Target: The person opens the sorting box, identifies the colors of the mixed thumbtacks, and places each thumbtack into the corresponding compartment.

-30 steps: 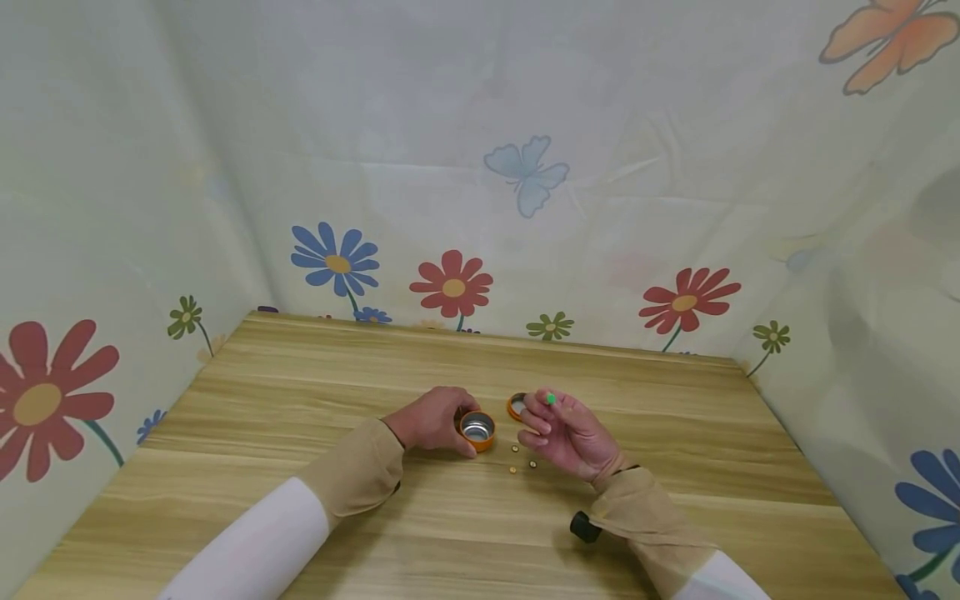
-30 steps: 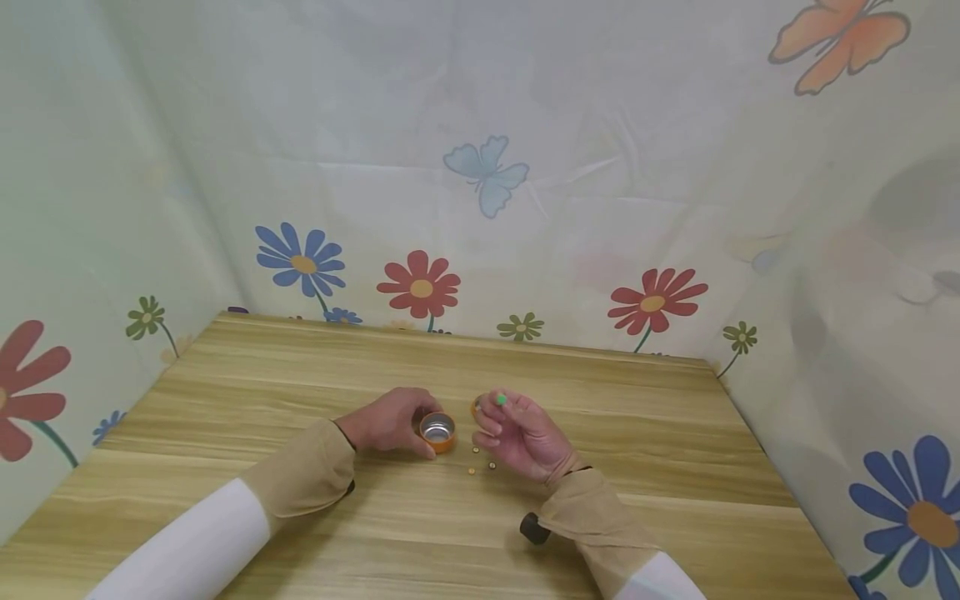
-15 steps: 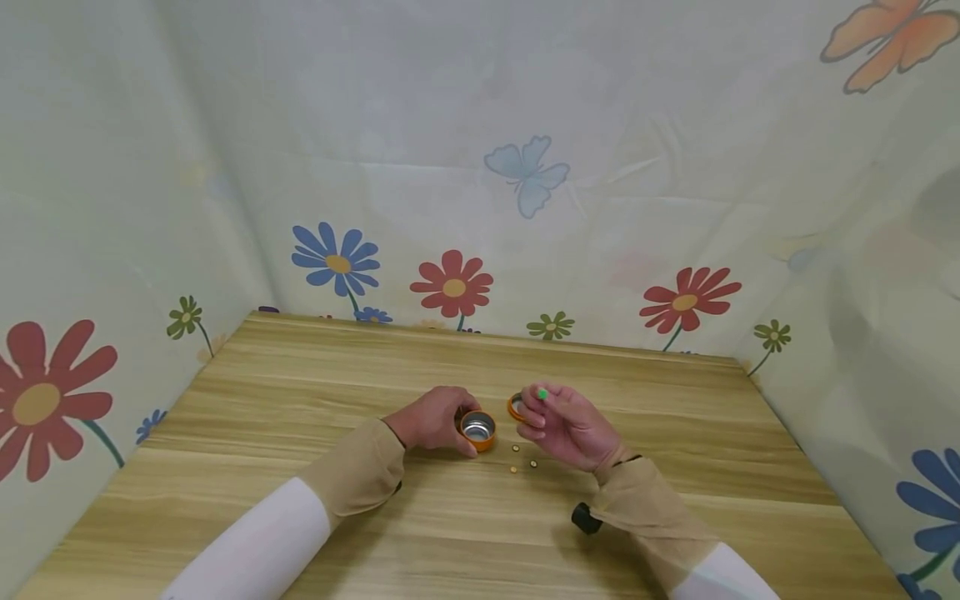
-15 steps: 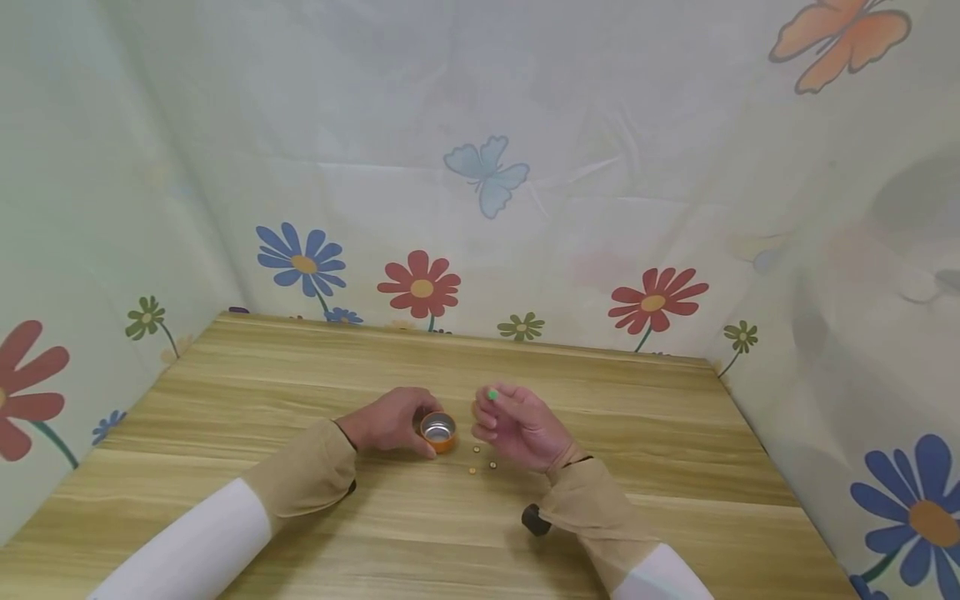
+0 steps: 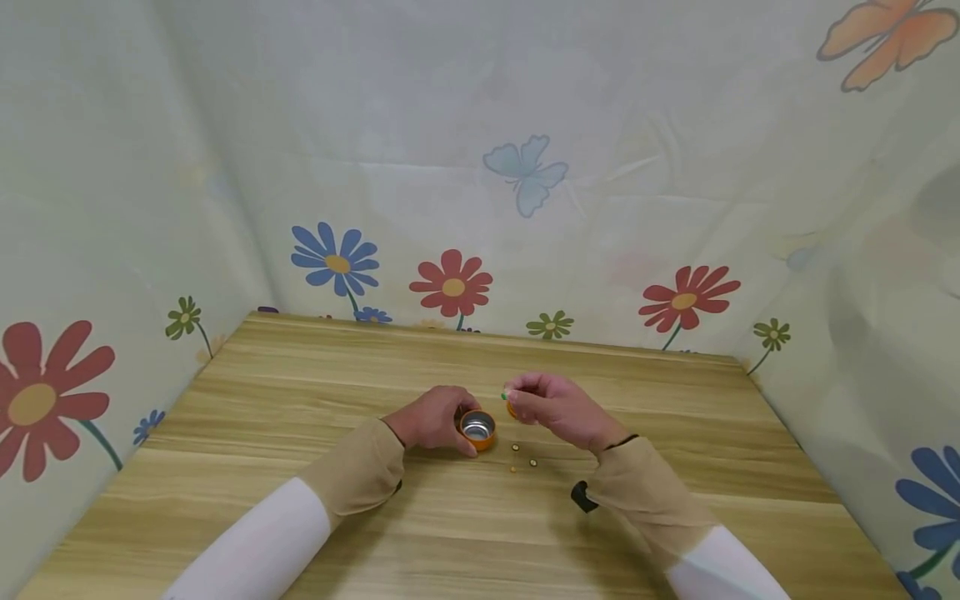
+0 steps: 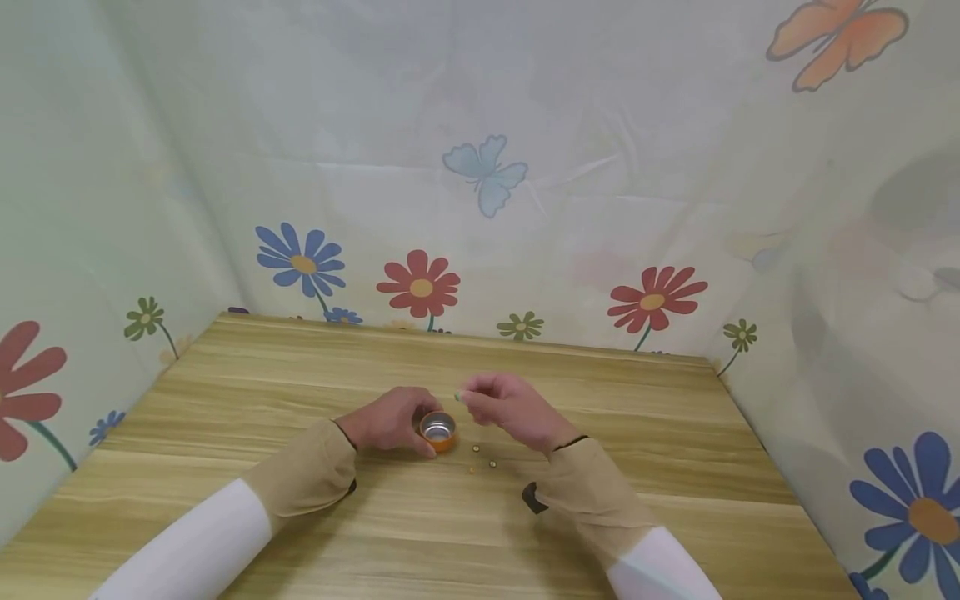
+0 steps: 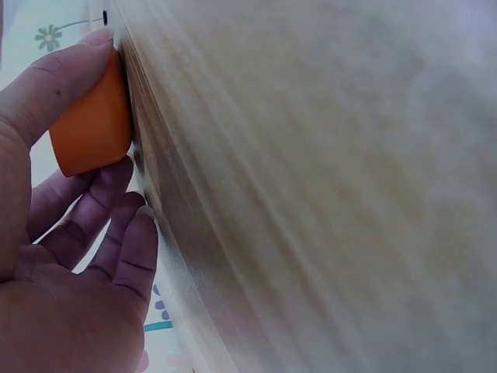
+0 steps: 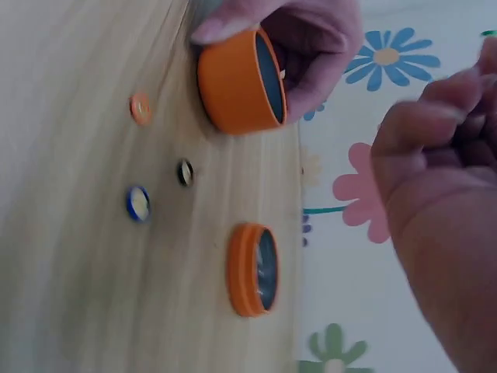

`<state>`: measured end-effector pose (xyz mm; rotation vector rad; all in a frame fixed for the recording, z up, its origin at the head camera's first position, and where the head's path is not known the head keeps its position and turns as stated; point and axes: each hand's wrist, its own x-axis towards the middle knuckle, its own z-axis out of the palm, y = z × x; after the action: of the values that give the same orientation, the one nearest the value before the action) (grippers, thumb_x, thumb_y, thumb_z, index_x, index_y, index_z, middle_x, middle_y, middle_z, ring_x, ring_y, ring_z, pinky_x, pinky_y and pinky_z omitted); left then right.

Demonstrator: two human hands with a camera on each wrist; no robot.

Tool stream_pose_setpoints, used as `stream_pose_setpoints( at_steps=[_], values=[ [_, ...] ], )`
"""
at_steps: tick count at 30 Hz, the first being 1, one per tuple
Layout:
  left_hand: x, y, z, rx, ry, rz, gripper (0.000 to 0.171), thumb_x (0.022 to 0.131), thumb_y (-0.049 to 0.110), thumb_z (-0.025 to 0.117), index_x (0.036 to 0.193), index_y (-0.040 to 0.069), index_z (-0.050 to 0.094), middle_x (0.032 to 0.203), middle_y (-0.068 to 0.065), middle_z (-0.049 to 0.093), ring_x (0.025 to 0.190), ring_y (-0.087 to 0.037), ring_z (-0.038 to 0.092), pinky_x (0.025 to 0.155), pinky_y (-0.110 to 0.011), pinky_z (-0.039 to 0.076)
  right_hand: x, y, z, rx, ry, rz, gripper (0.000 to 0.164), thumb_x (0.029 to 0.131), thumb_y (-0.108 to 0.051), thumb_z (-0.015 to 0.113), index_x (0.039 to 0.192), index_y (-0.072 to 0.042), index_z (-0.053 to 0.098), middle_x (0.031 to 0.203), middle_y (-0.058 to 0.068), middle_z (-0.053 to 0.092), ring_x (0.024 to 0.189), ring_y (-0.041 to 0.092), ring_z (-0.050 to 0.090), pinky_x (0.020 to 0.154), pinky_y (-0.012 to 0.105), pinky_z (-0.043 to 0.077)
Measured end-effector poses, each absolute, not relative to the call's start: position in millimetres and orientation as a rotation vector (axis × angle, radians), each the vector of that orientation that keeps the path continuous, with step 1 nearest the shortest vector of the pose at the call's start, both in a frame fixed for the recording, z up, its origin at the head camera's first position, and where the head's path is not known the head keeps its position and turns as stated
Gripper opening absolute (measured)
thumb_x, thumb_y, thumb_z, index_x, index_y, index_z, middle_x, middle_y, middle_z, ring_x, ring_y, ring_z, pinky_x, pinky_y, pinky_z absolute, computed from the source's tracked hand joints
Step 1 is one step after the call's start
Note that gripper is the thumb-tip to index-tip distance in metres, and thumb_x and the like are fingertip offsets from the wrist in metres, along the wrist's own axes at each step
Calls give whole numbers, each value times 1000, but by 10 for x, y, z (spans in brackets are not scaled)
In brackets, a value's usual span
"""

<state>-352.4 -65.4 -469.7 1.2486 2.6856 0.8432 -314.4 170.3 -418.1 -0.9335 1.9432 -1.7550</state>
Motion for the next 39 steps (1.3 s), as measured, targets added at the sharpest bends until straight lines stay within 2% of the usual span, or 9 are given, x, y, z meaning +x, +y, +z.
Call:
stream_pose_setpoints(
  at_steps=[4, 8, 13, 20, 34, 39],
  values=[
    [-3529, -660, -4689, 1248, 2679, 840, 44, 64, 28, 88, 95, 10, 64, 87, 3, 60, 80, -11, 55, 73, -23, 43, -3195, 1611, -4136, -1022, 2418, -1347, 18, 98, -22, 54, 94, -6, 59, 68, 4, 44, 61, 23, 40, 54, 30, 35],
    [-3530, -654, -4681, 1254, 2676, 831, 43, 64, 29, 88, 94, 9, 64, 86, 2, 60, 78, -11, 55, 72, -23, 44, -3210, 1496, -4101, -1148, 2625, -1086, 14, 96, -22, 57, 94, -9, 62, 69, -4, 48, 58, 12, 42, 53, 25, 37],
    [-3547, -651, -4690, 1254, 2691, 821, 44, 63, 29, 88, 95, 11, 64, 86, 4, 60, 78, -10, 55, 71, -22, 44, -3229, 1388, -4093, -1231, 2752, -844, 5, 94, -18, 60, 91, -15, 61, 71, -7, 51, 61, 7, 45, 56, 24, 41],
    [-3532, -656, -4671, 1242, 2705, 793, 47, 63, 30, 88, 98, 10, 64, 88, 6, 59, 79, -8, 55, 73, -21, 44, -3269, 1330, -4121, -1434, 2905, -437, 5, 92, -13, 62, 88, -15, 60, 82, -9, 49, 70, 6, 46, 64, 22, 43],
    [-3497, -630, -4659, 1197, 2683, 808, 49, 64, 29, 88, 102, 9, 64, 92, 4, 60, 83, -8, 55, 74, -21, 44, -3366, 1319, -4201, -1470, 2877, -166, 10, 88, -8, 65, 80, -14, 62, 74, -8, 47, 66, 7, 45, 62, 22, 42],
    [-3512, -636, -4687, 1214, 2685, 809, 48, 64, 29, 88, 102, 11, 65, 92, 5, 60, 82, -7, 55, 74, -20, 45, -3378, 1261, -4226, -1507, 2852, -104, 16, 87, -9, 65, 75, -16, 58, 70, -8, 46, 63, 8, 44, 60, 22, 40]
  ],
)
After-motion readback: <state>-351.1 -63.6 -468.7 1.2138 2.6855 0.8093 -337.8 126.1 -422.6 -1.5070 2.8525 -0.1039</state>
